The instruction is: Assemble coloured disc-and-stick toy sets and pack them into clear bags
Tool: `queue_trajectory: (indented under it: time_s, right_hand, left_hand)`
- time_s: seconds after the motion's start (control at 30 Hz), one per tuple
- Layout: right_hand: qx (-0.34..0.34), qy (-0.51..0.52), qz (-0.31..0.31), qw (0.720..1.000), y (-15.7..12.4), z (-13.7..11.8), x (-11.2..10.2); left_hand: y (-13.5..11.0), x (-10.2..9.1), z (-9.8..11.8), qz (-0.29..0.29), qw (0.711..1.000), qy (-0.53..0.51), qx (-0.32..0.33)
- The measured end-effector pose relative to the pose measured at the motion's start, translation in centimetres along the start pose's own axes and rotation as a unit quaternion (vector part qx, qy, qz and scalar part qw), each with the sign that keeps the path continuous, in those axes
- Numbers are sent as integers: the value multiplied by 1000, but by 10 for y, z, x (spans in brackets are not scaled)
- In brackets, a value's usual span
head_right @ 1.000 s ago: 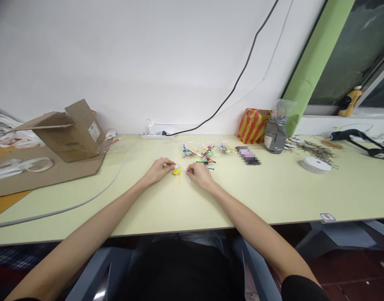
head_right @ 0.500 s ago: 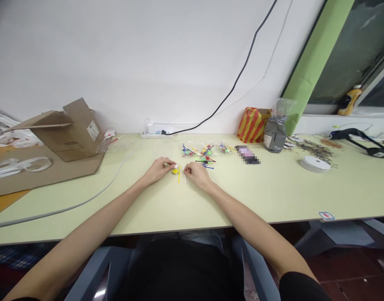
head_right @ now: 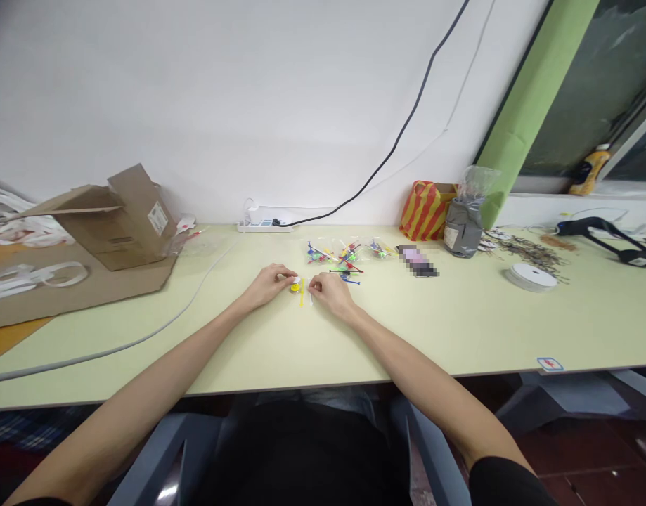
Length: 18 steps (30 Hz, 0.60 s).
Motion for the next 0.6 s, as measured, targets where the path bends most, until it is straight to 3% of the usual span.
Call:
queue_trajectory:
  time_s: [0.6]
  right_hand:
    - [-24,18,-8,1000,-4,-9,-2]
  left_hand:
    - [2,-1,-5,34,999,33,-12]
Point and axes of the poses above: each hand's wrist, its own y-axis towards the middle knuckle, its own x-axis out of the palm, z = x × y, the point moved 2 cm from there along y, towards the middle knuckle, and after that the axes turned 5 degrees about -z, right-handed, at the moved point
